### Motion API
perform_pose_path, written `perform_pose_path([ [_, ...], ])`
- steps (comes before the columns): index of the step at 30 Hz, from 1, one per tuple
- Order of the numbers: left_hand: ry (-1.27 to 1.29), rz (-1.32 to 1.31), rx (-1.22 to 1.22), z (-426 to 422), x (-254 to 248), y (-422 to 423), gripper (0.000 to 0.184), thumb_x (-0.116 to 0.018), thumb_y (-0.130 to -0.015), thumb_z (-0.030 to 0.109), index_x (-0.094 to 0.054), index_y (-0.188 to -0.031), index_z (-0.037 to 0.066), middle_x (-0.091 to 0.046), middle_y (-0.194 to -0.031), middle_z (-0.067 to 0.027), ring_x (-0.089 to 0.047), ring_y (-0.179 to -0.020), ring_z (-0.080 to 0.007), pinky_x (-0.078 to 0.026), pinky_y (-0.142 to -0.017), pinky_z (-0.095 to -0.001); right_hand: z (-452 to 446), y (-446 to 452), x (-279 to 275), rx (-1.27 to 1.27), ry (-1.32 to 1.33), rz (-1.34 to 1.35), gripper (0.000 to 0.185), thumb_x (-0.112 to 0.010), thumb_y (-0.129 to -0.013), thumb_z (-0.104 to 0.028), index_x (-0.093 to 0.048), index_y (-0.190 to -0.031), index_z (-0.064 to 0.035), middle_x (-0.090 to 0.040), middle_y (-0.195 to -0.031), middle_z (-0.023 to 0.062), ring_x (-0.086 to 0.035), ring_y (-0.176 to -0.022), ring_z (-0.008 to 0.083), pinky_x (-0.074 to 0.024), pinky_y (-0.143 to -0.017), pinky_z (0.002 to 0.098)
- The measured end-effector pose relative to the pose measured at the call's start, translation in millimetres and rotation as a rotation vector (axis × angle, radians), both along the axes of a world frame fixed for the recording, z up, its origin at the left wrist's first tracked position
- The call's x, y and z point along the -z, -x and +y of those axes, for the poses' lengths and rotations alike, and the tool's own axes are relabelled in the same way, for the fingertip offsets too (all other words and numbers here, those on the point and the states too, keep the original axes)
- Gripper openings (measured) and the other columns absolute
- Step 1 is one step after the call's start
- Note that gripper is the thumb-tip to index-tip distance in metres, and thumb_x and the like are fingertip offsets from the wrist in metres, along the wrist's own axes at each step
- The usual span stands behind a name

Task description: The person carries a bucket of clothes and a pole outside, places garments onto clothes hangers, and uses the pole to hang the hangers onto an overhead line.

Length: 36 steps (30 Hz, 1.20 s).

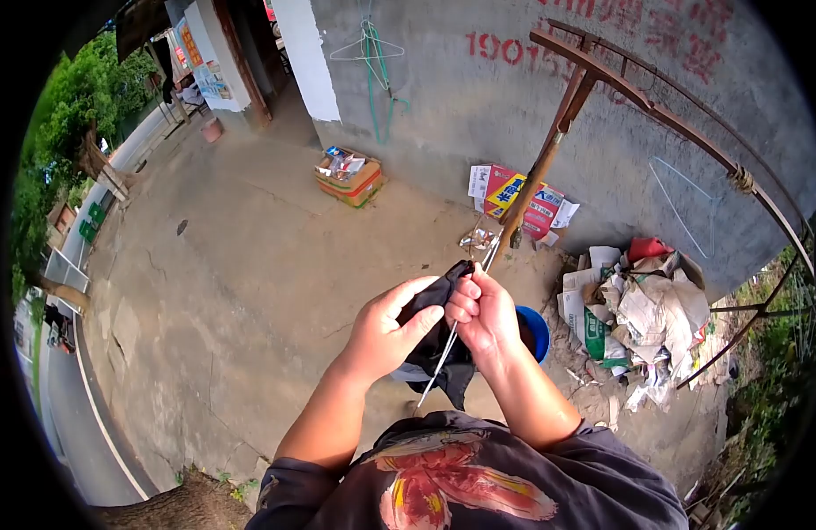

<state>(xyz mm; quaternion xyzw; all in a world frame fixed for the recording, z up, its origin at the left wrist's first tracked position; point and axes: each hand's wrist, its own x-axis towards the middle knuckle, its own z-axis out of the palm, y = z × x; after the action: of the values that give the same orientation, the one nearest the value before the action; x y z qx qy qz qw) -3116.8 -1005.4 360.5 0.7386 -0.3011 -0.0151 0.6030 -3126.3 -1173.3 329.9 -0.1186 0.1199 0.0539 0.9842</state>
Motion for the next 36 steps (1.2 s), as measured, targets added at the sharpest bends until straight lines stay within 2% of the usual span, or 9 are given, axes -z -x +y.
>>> perform_pose_path([
  [6,-0.424,-0.432,-0.345,7.9,52.8,-0.4,0.044,-0.069,-0.072,0.006,-0.058,-0.115,0.007,-0.056,-0.099,-0.0107,-0.061,-0.088,-0.029,-0.051,-0.074,-0.0392,-10.4,2.1,-36.8,0.122,0.104,-0.188,0.027,-0.039,-0.104,-0.028,-0.045,-0.084,-0.012,-0.038,-0.063,-0.0039,-0.027,-0.049,0.0072,-0.0252,-0.045,0.0235],
  [10,-0.361,-0.235,-0.393,24.9,82.1,1.2,0.047,-0.066,-0.065,0.004,-0.055,-0.111,0.008,-0.056,-0.09,-0.0093,-0.059,-0.083,-0.0288,-0.05,-0.071,-0.0388,-14.9,-14.2,-43.5,0.386,0.365,-0.289,0.024,-0.041,-0.104,-0.028,-0.047,-0.086,-0.0129,-0.04,-0.063,-0.0038,-0.027,-0.048,0.0064,-0.0235,-0.044,0.0229],
  [15,-0.27,-0.096,0.085,25.7,16.0,39.0,0.048,-0.077,-0.074,0.017,-0.056,-0.116,0.006,-0.054,-0.088,-0.0062,-0.054,-0.071,-0.0165,-0.047,-0.06,-0.0281,-14.4,-41.9,-33.0,0.611,0.352,-0.223,0.021,-0.048,-0.102,-0.031,-0.05,-0.088,-0.0142,-0.043,-0.065,-0.006,-0.029,-0.048,0.0049,-0.0254,-0.045,0.0218],
  [23,-0.207,-0.238,-0.346,16.6,59.6,-4.1,0.026,-0.065,-0.09,0.03,-0.061,-0.09,0.004,-0.062,-0.071,-0.0167,-0.062,-0.068,-0.0383,-0.049,-0.059,-0.0419,31.8,-47.6,-32.2,0.331,0.095,-0.211,0.021,-0.047,-0.102,-0.026,-0.053,-0.095,-0.0075,-0.053,-0.074,-0.0005,-0.043,-0.06,0.011,-0.0377,-0.056,0.025],
  [24,-0.206,-0.278,-0.378,27.7,61.5,-12.4,0.024,-0.065,-0.09,0.028,-0.061,-0.088,0.004,-0.061,-0.07,-0.0165,-0.061,-0.065,-0.0371,-0.048,-0.058,-0.0411,26.4,-55.6,-22.5,0.205,0.062,-0.38,0.019,-0.048,-0.101,-0.023,-0.055,-0.102,-0.0051,-0.06,-0.086,0.004,-0.053,-0.072,0.0176,-0.0458,-0.072,0.0318],
  [25,-0.209,-0.314,-0.407,42.3,53.8,-19.3,0.023,-0.065,-0.09,0.026,-0.061,-0.085,0.003,-0.061,-0.069,-0.0162,-0.06,-0.063,-0.0359,-0.047,-0.056,-0.0404,17.5,-52.6,-22.1,0.052,0.189,-0.465,0.026,-0.049,-0.1,-0.022,-0.056,-0.116,-0.0022,-0.064,-0.106,0.0095,-0.061,-0.094,0.0234,-0.0467,-0.091,0.0387],
  [28,-0.25,-0.429,-0.454,83.2,16.0,-36.4,0.02,-0.067,-0.088,0.019,-0.06,-0.082,0.001,-0.058,-0.066,-0.0145,-0.055,-0.057,-0.0331,-0.045,-0.053,-0.0383,-11.3,-10.4,-25.3,-0.161,0.909,-0.568,0.038,-0.05,-0.1,-0.023,-0.051,-0.131,-0.0008,-0.058,-0.121,0.0116,-0.059,-0.112,0.0227,-0.0471,-0.095,0.0391],
  [34,-0.412,-0.699,-0.359,101.0,-50.9,-29.7,0.022,-0.072,-0.08,0.014,-0.056,-0.079,0.0,-0.054,-0.065,-0.0141,-0.051,-0.057,-0.0352,-0.04,-0.051,-0.0398,12.5,-28.9,86.6,0.187,2.039,-0.191,0.063,-0.082,-0.074,-0.038,-0.044,-0.112,-0.0055,-0.05,-0.094,0.0122,-0.059,-0.075,0.0252,-0.0502,-0.07,0.0365],
  [36,-0.447,-0.704,-0.355,114.4,-60.4,-29.4,0.023,-0.074,-0.076,0.01,-0.054,-0.079,-0.001,-0.053,-0.067,-0.0148,-0.051,-0.058,-0.0361,-0.04,-0.051,-0.0405,17.6,-50.9,108.9,0.115,1.879,-0.124,0.04,-0.074,-0.081,-0.024,-0.049,-0.106,-0.0061,-0.054,-0.088,0.0105,-0.059,-0.077,0.0239,-0.0495,-0.072,0.0351],
])
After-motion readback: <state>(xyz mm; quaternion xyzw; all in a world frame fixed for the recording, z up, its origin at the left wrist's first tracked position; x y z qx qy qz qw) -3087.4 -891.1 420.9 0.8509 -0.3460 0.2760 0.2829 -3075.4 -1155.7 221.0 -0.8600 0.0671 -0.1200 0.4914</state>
